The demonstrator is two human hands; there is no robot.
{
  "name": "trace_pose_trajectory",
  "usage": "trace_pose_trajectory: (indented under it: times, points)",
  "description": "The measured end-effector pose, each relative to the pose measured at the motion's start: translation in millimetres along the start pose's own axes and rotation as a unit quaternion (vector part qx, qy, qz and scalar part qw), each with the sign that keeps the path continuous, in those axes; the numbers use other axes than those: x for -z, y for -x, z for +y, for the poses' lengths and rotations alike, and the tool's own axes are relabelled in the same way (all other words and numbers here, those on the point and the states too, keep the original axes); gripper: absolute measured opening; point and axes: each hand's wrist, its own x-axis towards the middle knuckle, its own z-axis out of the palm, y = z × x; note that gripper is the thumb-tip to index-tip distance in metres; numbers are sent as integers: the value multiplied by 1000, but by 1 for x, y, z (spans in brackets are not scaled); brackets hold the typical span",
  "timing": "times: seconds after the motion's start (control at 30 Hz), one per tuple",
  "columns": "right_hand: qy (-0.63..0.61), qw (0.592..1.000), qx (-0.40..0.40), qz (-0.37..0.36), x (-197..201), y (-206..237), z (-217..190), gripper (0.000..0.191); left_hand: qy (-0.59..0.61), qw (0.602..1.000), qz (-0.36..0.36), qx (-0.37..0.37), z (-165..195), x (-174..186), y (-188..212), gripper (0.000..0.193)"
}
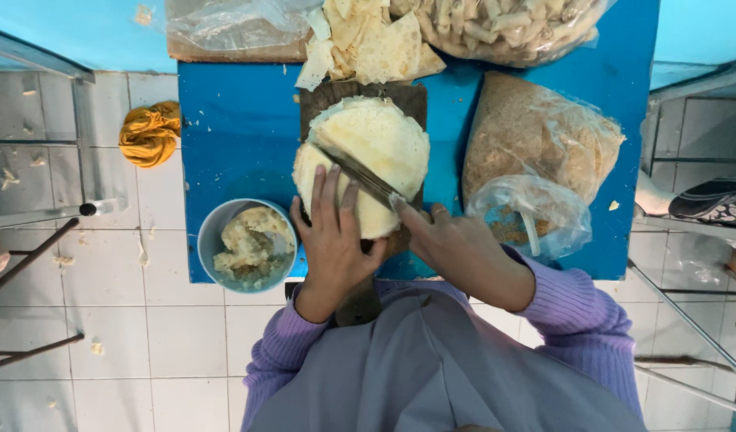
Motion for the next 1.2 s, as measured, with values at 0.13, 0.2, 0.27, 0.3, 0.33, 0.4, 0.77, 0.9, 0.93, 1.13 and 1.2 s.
trace_pose_trajectory:
  times: [0.13, 0.2, 0.27, 0.3, 0.33, 0.4, 0.77, 0.9, 0.93, 1.13, 1.2]
  points:
    - [22, 999, -8, 22, -8, -14, -9, 50, -3, 1000, -13, 1, -6, 3, 2, 79]
    - [22, 999, -7, 24, -9, -17, -13, 51, -1, 1000, -16, 4, -9, 4, 3, 79]
    - [23, 1000, -7, 13, -8, -17, -16, 52, 2, 1000, -21, 7, -11, 5, 4, 79]
    - [23, 1000, -2, 14, -7, -16, -17, 52, 5, 1000, -19, 7, -12, 6, 4, 79]
    - [23, 1000, 4, 15, -6, -15, -18, 53, 7, 1000, -17, 8, -12, 7, 5, 80]
    - [20, 1000, 9, 13, -4, -14, -19, 54, 8, 1000, -14, 9, -13, 8, 5, 81]
    - [51, 999, 1, 17, -22, -32, -38, 56, 60, 998, 33, 4, -24, 12, 7, 92]
    - [52, 999, 0, -10, -22, -37, -43, 59, 28, 999, 27, 7, -30, 12, 5, 97]
    - [47, 999, 3, -8, -22, -39, -43, 59, 26, 999, 23, 10, -32, 12, 5, 97]
    - [67, 998, 0, 5, -23, -40, -48, 53, 15, 1000, 20, 9, -35, 12, 7, 94]
    - [78, 997, -4, -9, -22, -42, -50, 50, 15, 1000, 20, 6, -36, 14, 7, 94]
